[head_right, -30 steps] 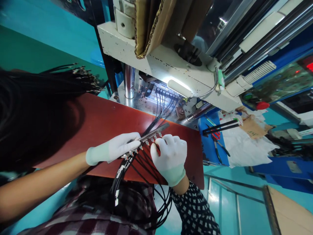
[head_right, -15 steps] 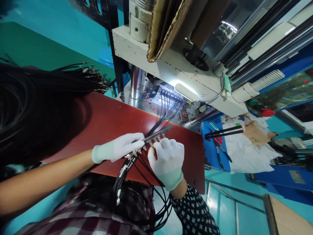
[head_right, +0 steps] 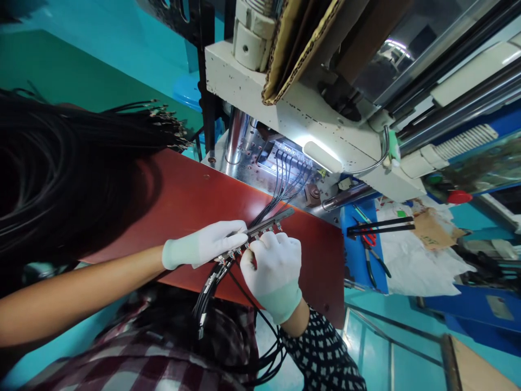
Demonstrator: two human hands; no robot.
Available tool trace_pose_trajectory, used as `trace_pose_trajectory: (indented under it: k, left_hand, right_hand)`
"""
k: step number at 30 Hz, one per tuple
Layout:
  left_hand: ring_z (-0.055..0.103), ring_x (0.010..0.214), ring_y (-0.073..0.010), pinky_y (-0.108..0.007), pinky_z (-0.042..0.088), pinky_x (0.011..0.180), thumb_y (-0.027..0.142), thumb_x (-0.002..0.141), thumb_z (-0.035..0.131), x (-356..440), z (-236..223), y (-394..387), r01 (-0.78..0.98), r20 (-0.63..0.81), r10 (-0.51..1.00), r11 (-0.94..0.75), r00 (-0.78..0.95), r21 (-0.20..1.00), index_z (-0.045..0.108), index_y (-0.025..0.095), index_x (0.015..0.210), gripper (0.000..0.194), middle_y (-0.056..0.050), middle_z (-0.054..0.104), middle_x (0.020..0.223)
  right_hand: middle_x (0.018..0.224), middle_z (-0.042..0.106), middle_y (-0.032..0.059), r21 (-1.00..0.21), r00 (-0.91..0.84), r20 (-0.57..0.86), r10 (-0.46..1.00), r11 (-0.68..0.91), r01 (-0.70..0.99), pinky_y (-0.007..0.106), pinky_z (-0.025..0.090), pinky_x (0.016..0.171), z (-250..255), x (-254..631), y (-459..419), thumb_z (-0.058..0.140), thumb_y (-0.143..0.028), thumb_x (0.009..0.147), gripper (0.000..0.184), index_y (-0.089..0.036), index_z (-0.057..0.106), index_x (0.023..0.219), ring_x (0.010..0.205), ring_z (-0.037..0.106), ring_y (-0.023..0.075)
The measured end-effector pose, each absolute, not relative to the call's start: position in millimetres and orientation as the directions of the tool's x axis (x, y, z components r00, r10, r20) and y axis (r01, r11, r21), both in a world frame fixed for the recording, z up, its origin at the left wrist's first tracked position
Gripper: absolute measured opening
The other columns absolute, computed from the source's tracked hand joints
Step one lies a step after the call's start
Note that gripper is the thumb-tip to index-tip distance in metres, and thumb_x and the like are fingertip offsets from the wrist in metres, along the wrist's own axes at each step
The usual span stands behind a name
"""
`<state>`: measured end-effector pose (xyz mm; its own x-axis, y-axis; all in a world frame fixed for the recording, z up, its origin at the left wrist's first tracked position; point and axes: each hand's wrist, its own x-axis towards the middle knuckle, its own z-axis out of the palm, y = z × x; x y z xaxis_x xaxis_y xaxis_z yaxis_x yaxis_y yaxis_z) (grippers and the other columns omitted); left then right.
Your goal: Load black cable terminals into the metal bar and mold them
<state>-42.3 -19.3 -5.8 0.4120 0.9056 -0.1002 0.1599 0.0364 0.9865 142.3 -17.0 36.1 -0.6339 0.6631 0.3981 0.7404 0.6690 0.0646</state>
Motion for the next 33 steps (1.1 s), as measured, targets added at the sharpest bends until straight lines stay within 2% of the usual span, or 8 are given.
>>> trace_pose_trajectory:
  k: [4, 7, 9, 15, 20, 26, 30, 33]
  left_hand:
    - [0.043, 0.063, -0.0103, -0.023, 0.036, 0.06, 0.048, 0.098, 0.042, -42.5, -4.1, -18.7, 0.177, -0.078, 0.913, 0.007, 0.4, 0.984, 0.044, 0.018, 0.076, 0.037, 0.005, 0.044, 0.068]
    - [0.043, 0.063, -0.0107, -0.024, 0.035, 0.059, 0.046, 0.098, 0.042, -42.1, -3.4, -18.7, 0.173, -0.086, 0.919, 0.02, 0.384, 0.985, 0.044, 0.019, 0.075, 0.035, 0.005, 0.044, 0.067]
    - [0.043, 0.062, -0.0108, -0.024, 0.035, 0.058, 0.045, 0.098, 0.042, -41.9, -3.6, -18.7, 0.163, -0.094, 0.919, 0.034, 0.382, 0.986, 0.044, 0.019, 0.075, 0.035, 0.005, 0.044, 0.067]
    - [0.044, 0.06, -0.0104, -0.023, 0.036, 0.056, 0.047, 0.097, 0.043, -42.5, -4.6, -19.2, 0.135, -0.076, 0.921, 0.026, 0.382, 0.991, 0.044, 0.018, 0.075, 0.037, 0.005, 0.044, 0.067]
    - [0.045, 0.06, -0.0098, -0.022, 0.036, 0.056, 0.043, 0.097, 0.044, -41.4, -3.5, -21.1, 0.096, -0.106, 0.929, 0.077, 0.355, 0.992, 0.044, 0.019, 0.074, 0.033, 0.005, 0.045, 0.067]
    - [0.044, 0.057, -0.01, -0.022, 0.036, 0.054, 0.041, 0.096, 0.045, -39.5, -1.5, -20.7, 0.081, -0.116, 0.933, 0.094, 0.341, 0.992, 0.045, 0.019, 0.074, 0.031, 0.005, 0.046, 0.064]
    - [0.043, 0.058, -0.01, -0.023, 0.036, 0.054, 0.04, 0.095, 0.046, -39.3, -0.8, -20.2, 0.08, -0.115, 0.937, 0.094, 0.329, 0.992, 0.045, 0.018, 0.072, 0.032, 0.005, 0.045, 0.065]
    - [0.043, 0.059, -0.0103, -0.023, 0.036, 0.055, 0.04, 0.095, 0.045, -39.3, -0.9, -20.5, 0.066, -0.127, 0.937, 0.111, 0.324, 0.992, 0.045, 0.019, 0.073, 0.031, 0.005, 0.046, 0.065]
  right_hand:
    - [0.063, 0.055, 0.0003, 0.067, -0.623, 0.422, 0.659, 0.662, 0.746, 0.037, 0.026, 0.068, 35.3, 140.8, -17.1, 0.066, -0.02, 0.08, 0.022, -0.021, 0.058, 0.06, 0.069, 0.048, 0.0176]
    - [0.073, 0.062, 0.0003, 0.058, -0.611, 0.426, 0.667, 0.653, 0.755, 0.037, 0.027, 0.07, 41.8, 143.2, -24.0, 0.068, -0.029, 0.085, 0.008, -0.023, 0.068, 0.08, 0.072, 0.051, 0.0175]
    - [0.076, 0.064, 0.0004, 0.066, -0.628, 0.411, 0.661, 0.665, 0.744, 0.038, 0.028, 0.071, 44.1, 143.5, -28.1, 0.068, -0.034, 0.086, 0.01, -0.024, 0.07, 0.087, 0.073, 0.051, 0.0174]
    - [0.063, 0.054, 0.0001, 0.098, -0.657, 0.403, 0.637, 0.684, 0.723, 0.039, 0.026, 0.068, 34.8, 136.2, -27.7, 0.066, -0.024, 0.083, 0.02, -0.022, 0.06, 0.064, 0.068, 0.046, 0.0178]
    - [0.069, 0.059, -0.0002, 0.064, -0.659, 0.388, 0.644, 0.695, 0.717, 0.039, 0.026, 0.069, 40.2, 135.2, -32.6, 0.067, -0.031, 0.085, 0.011, -0.023, 0.065, 0.078, 0.069, 0.049, 0.0177]
    - [0.063, 0.054, -0.0002, 0.093, -0.693, 0.371, 0.618, 0.718, 0.69, 0.038, 0.026, 0.067, 34.5, 129.3, -34.1, 0.065, -0.026, 0.085, 0.022, -0.022, 0.058, 0.064, 0.065, 0.044, 0.0174]
    - [0.064, 0.055, 0.0005, 0.066, -0.669, 0.409, 0.62, 0.711, 0.7, 0.038, 0.027, 0.067, 30.1, 126.9, -33.5, 0.063, -0.021, 0.083, 0.019, -0.022, 0.058, 0.064, 0.066, 0.045, 0.0179]
    - [0.067, 0.057, -0.0004, 0.042, -0.674, 0.385, 0.631, 0.717, 0.696, 0.038, 0.026, 0.067, 36.4, 130.9, -36.5, 0.065, -0.028, 0.086, 0.016, -0.022, 0.062, 0.071, 0.067, 0.047, 0.0172]
